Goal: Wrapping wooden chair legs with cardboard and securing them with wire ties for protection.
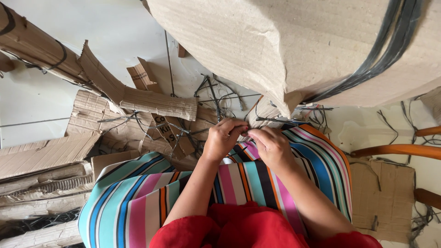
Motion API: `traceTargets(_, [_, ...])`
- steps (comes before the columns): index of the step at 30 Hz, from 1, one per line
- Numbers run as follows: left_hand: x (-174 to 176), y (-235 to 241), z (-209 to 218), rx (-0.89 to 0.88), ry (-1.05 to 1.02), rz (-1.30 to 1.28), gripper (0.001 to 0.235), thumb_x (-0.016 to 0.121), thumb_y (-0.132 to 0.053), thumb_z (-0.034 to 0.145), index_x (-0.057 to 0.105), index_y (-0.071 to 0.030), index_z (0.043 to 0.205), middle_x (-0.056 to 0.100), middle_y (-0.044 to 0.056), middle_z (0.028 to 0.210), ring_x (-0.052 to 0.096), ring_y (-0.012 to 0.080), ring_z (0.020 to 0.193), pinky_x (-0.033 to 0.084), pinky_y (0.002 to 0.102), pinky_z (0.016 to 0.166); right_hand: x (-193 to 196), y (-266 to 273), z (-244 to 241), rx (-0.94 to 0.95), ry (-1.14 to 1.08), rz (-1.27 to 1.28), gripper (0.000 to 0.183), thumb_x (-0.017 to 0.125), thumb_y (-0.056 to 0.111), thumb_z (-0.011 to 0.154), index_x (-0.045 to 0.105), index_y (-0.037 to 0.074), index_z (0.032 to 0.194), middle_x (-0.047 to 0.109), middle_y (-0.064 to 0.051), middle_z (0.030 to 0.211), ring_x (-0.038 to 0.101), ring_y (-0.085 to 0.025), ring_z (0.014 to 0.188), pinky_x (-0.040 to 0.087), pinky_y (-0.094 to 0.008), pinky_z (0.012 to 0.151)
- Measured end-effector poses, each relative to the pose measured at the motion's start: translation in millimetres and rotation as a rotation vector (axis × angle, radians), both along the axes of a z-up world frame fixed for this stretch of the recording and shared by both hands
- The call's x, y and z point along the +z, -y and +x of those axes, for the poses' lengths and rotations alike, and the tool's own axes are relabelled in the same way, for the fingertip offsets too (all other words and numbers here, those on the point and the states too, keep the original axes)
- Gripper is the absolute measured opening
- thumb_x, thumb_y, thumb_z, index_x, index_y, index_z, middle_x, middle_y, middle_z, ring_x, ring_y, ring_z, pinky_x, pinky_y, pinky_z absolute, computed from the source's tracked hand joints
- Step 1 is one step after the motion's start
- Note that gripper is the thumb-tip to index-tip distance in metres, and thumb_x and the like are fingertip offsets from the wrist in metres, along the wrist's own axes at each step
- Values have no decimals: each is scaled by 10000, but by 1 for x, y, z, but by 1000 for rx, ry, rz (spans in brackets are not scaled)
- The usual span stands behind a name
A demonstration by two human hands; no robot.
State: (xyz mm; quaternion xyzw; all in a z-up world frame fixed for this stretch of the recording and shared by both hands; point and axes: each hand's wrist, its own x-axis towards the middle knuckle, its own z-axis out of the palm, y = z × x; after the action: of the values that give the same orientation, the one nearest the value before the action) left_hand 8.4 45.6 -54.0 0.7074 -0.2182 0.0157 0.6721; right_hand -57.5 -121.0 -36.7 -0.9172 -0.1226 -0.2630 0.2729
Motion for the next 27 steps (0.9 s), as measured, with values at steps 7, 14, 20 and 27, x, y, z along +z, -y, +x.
traceTargets(7, [-3, 1, 6, 8, 9, 3, 128, 738, -78, 955, 774, -71, 1078, 717, 76, 774, 735, 211, 592, 599, 333, 520, 10, -14, 0, 12, -76, -60, 88, 674, 56, 962, 739, 111, 942, 596, -40, 674, 685, -253, 653, 574, -359, 589])
traceTargets(14, [1, -12, -6, 96, -322, 87, 190, 644, -188, 1014, 747, -82, 1134, 744, 156, 903, 753, 290, 833, 608, 417, 733, -5, -20, -10, -156, -578, 439, 141, 660, 169, 987, 769, 88, 949, 637, -91, 573, 587, -217, 562, 493, -363, 488])
traceTargets(20, [-13, -6, -37, -139, -1063, -170, 488, 576, -471, 1040, 738, -29, 1170, 722, 224, 1140, 715, 309, 1070, 597, 401, 909, -3, -19, -12, -166, -927, 1261, 193, 606, 120, 1022, 701, -48, 1034, 341, 70, 580, 298, 10, 466, 276, -151, 371])
traceTargets(27, [1, -18, -23, -200, -688, 83, 218, 677, -251, 1012, 804, -85, 947, 748, 54, 714, 650, 83, 693, 563, 254, 702, 0, -21, -12, -165, -908, 1322, 176, 646, 146, 1023, 720, -13, 1040, 345, 45, 583, 302, 1, 463, 308, -163, 393])
